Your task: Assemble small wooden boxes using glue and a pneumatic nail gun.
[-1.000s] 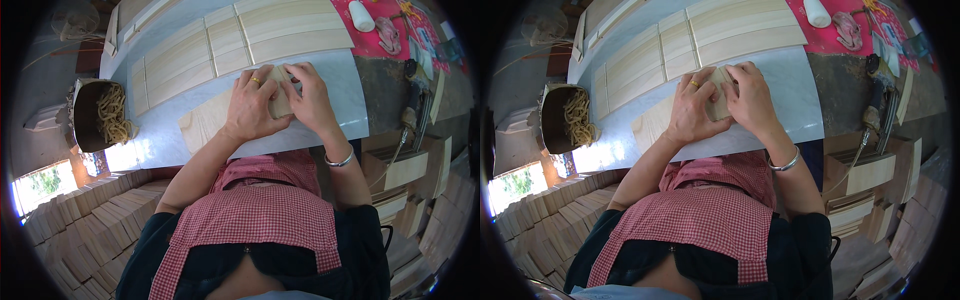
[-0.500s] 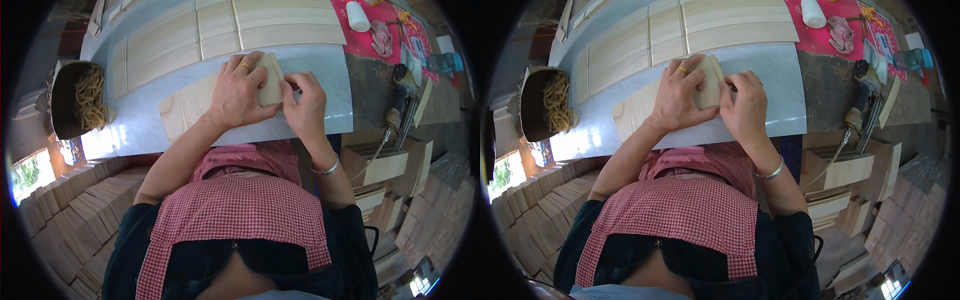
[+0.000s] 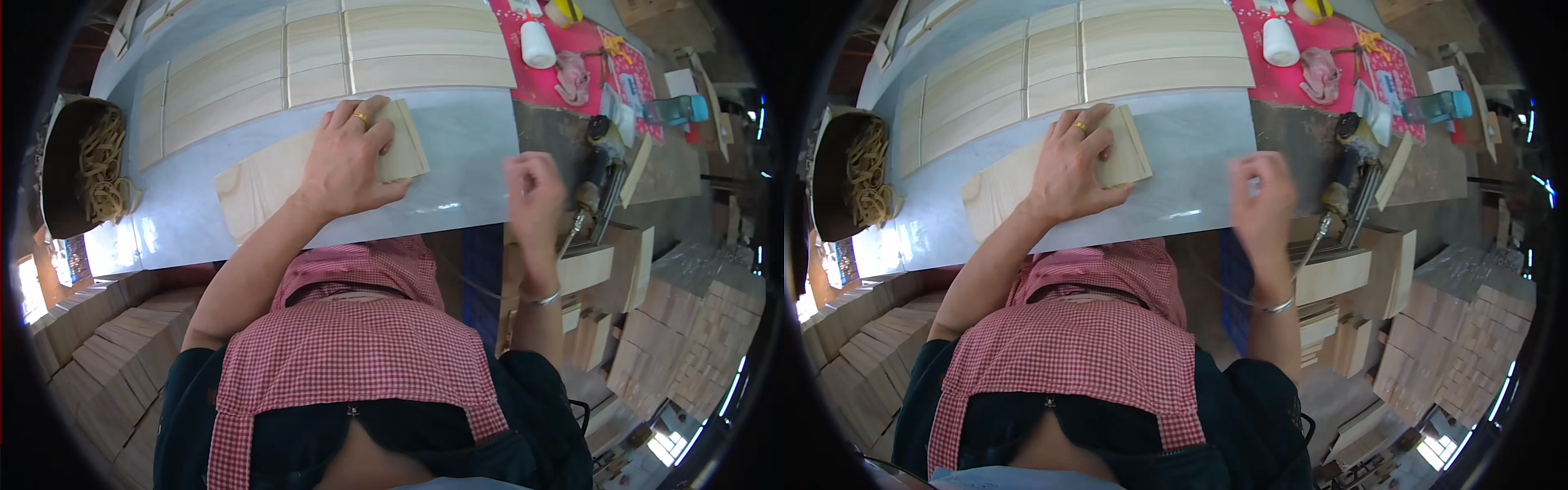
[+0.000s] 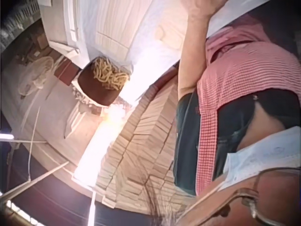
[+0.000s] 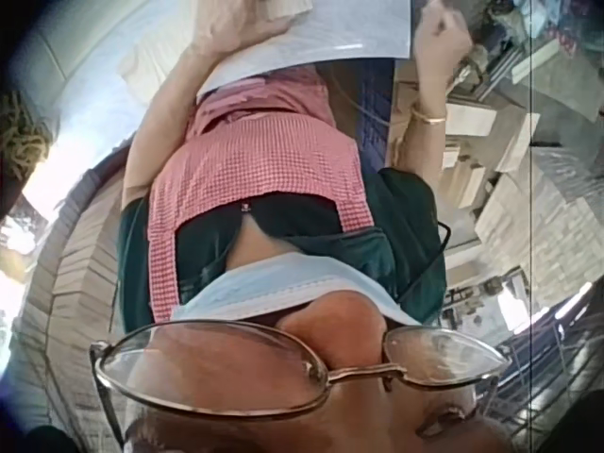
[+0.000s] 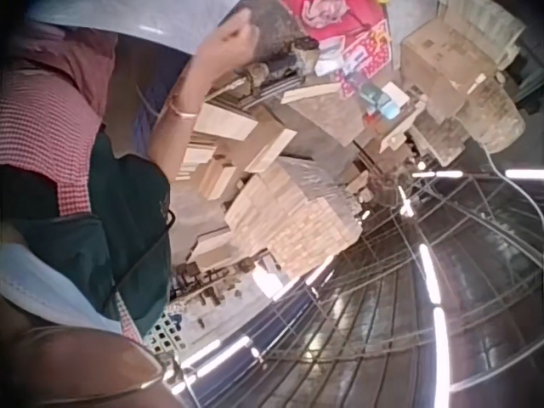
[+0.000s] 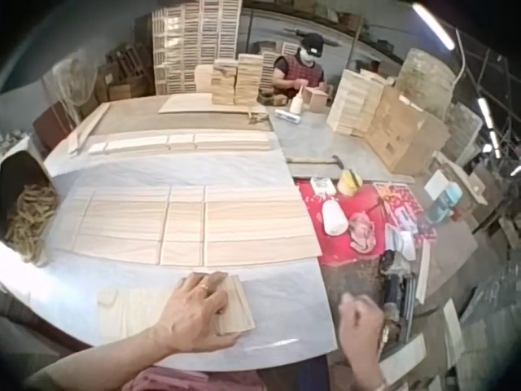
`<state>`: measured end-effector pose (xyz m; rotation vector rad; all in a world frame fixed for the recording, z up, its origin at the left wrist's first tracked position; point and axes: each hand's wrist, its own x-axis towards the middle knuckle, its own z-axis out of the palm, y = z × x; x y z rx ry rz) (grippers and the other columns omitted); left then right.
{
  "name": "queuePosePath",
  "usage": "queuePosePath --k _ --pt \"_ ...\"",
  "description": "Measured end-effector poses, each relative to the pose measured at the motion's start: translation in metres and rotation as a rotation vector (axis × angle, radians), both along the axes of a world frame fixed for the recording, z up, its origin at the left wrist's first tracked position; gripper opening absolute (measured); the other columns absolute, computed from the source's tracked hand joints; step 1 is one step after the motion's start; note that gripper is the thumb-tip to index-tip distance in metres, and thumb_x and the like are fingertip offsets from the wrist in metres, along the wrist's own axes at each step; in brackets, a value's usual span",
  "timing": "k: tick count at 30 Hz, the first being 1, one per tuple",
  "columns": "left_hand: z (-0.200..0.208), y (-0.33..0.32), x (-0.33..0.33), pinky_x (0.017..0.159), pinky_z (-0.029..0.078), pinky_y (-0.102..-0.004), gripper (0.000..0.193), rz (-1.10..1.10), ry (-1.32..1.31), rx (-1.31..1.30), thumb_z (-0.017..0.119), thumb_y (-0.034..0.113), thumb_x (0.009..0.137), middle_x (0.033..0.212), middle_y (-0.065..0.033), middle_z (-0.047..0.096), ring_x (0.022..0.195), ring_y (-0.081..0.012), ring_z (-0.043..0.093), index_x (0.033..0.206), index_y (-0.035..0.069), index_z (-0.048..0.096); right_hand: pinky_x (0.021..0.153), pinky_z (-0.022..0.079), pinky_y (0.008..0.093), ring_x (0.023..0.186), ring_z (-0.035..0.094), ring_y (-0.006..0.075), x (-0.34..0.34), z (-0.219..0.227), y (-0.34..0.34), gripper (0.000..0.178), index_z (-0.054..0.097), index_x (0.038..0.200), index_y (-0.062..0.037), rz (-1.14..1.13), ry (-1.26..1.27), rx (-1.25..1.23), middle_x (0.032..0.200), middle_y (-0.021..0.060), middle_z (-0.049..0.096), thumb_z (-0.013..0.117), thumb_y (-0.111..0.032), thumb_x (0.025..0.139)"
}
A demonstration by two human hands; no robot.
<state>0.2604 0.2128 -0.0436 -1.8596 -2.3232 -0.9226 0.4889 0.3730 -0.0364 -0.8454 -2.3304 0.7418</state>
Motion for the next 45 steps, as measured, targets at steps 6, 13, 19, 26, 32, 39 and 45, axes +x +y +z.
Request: queuePosePath --k 6,13,19,26,32,39,45 --pt "0.002 -0.007 0.002 0.099 0.042 -0.0426 0.042 0.008 0.028 -0.038 0.078 0.041 0.069 0.131 -0.0151 0.057 0.113 -0.0336 0.052 0.089 0.008 0.063 0.079 0.051 0.0406 0.084 0.062 0.0326 0.101 -0.033 0.145 0.037 0.066 0.107 0.0001 -0.465 -0.455 0.504 0.087 0.0139 0.065 0.072 -0.033 0.090" --pt "-0.005 -0.008 -0.001 0.101 0.041 -0.0416 0.048 0.050 0.107 0.020 0.075 0.045 0.073 0.128 -0.0150 0.059 0.113 -0.0320 0.053 0.101 0.007 0.069 0.089 0.053 0.0454 0.092 0.067 0.0398 0.115 -0.057 0.194 0.064 0.057 0.120 0.0061 -0.618 -0.668 0.435 0.083 0.0185 0.067 0.079 -0.040 0.081" --pt "-0.008 -0.006 -0.002 0.100 0.041 -0.0417 0.048 0.032 0.083 -0.021 0.077 0.046 0.073 0.127 -0.0141 0.060 0.113 -0.0309 0.053 0.101 0.008 0.068 0.068 0.055 0.0403 0.067 0.066 0.0306 0.112 -0.030 0.197 0.061 0.053 0.120 0.0101 -0.639 -0.566 -0.036 0.084 0.0153 0.068 0.078 -0.030 0.081" --pt "-0.010 -0.009 -0.005 0.100 0.041 -0.0418 0.051 0.048 0.094 -0.049 0.079 0.048 0.072 0.124 -0.0127 0.061 0.112 -0.0296 0.053 0.104 0.010 0.070 0.046 0.044 0.0269 0.046 0.053 0.0142 0.052 0.084 0.044 0.034 0.061 0.103 0.0091 -0.408 -0.312 -0.309 0.068 0.0073 0.062 0.075 -0.017 0.085" --pt "-0.009 -0.006 -0.005 0.100 0.040 -0.0420 0.055 0.027 0.075 -0.077 0.082 0.050 0.071 0.118 -0.0114 0.063 0.111 -0.0284 0.053 0.108 0.011 0.072 0.042 0.039 0.0225 0.044 0.049 0.0095 0.022 0.119 -0.046 0.020 0.067 0.095 0.0044 -0.127 -0.271 -0.498 0.063 0.0033 0.061 0.078 -0.010 0.086" --pt "-0.006 -0.008 -0.003 0.100 0.041 -0.0409 0.054 0.042 0.030 -0.103 0.085 0.046 0.068 0.131 -0.0130 0.058 0.116 -0.0291 0.052 0.104 0.009 0.070 0.041 0.039 0.0220 0.043 0.047 0.0083 -0.002 0.126 -0.072 0.019 0.067 0.097 0.0028 -0.058 -0.357 -0.554 0.063 0.0022 0.060 0.077 -0.010 0.087" --pt "-0.010 -0.007 -0.004 0.100 0.041 -0.0411 0.054 0.052 0.051 -0.078 0.085 0.047 0.069 0.123 -0.0119 0.061 0.113 -0.0284 0.052 0.106 0.010 0.071 0.040 0.040 0.0214 0.044 0.046 0.0073 -0.010 0.125 -0.077 0.021 0.065 0.100 0.0027 -0.052 -0.389 -0.545 0.061 0.0008 0.057 0.076 -0.013 0.090"
